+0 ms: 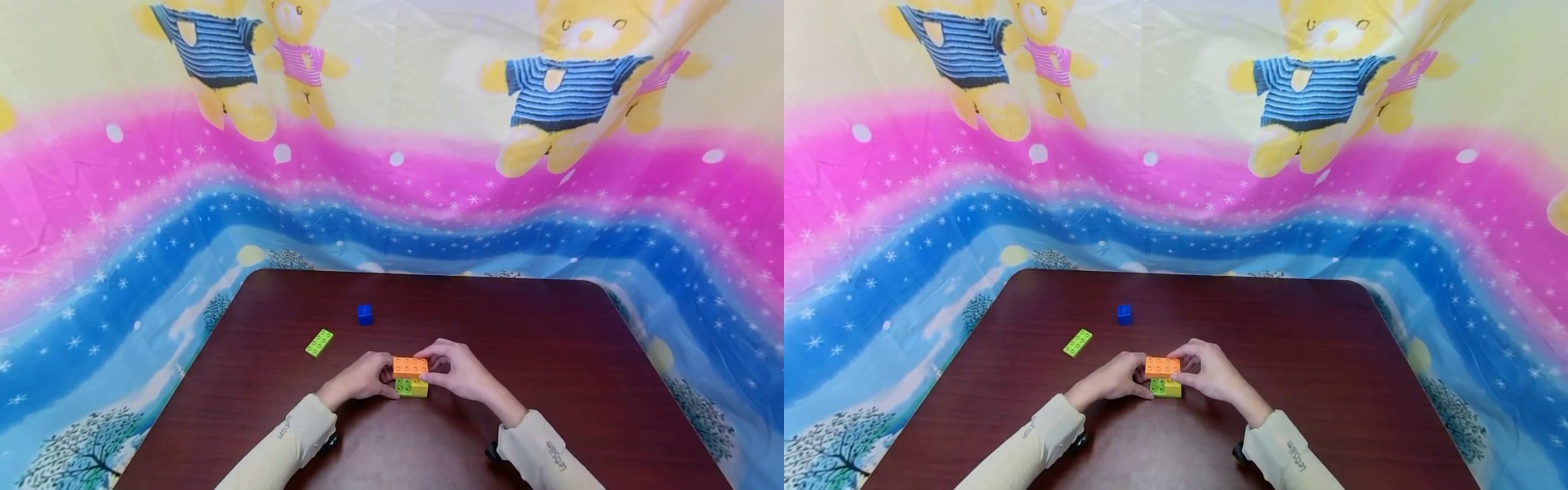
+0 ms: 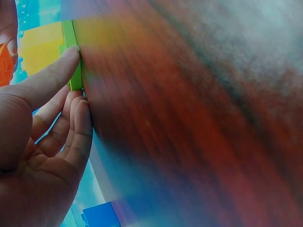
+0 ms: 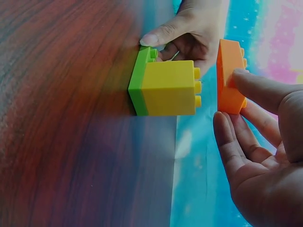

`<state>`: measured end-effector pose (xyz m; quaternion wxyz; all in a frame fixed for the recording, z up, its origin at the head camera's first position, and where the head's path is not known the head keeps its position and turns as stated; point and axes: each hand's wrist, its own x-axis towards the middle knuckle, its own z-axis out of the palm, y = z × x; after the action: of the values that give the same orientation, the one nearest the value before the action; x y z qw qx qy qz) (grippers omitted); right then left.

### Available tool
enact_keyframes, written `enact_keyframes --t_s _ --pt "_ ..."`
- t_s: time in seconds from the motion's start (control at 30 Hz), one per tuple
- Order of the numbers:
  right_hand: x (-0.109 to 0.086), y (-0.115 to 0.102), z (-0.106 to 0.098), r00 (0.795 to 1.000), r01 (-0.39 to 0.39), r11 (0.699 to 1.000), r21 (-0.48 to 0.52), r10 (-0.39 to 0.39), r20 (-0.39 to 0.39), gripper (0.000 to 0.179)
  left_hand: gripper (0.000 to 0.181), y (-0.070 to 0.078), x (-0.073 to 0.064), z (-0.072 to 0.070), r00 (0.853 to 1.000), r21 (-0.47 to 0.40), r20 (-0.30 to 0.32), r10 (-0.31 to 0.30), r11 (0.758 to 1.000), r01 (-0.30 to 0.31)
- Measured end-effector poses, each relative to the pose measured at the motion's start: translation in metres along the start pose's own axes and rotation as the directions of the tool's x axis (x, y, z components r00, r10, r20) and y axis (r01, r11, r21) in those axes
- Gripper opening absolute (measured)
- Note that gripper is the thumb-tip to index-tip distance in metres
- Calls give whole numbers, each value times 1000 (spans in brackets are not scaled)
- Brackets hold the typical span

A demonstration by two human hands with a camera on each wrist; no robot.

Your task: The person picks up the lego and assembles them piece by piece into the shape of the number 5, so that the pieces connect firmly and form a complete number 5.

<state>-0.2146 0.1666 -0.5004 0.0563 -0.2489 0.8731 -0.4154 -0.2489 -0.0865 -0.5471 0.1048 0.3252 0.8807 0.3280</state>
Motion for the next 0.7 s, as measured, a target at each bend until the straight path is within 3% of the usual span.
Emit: enact_keyframes --t_s 0.7 --pt "-1 10 9 1000 -13 1000 -26 13 -12 35 34 -2 2 0 999 25 6 36 999 -36"
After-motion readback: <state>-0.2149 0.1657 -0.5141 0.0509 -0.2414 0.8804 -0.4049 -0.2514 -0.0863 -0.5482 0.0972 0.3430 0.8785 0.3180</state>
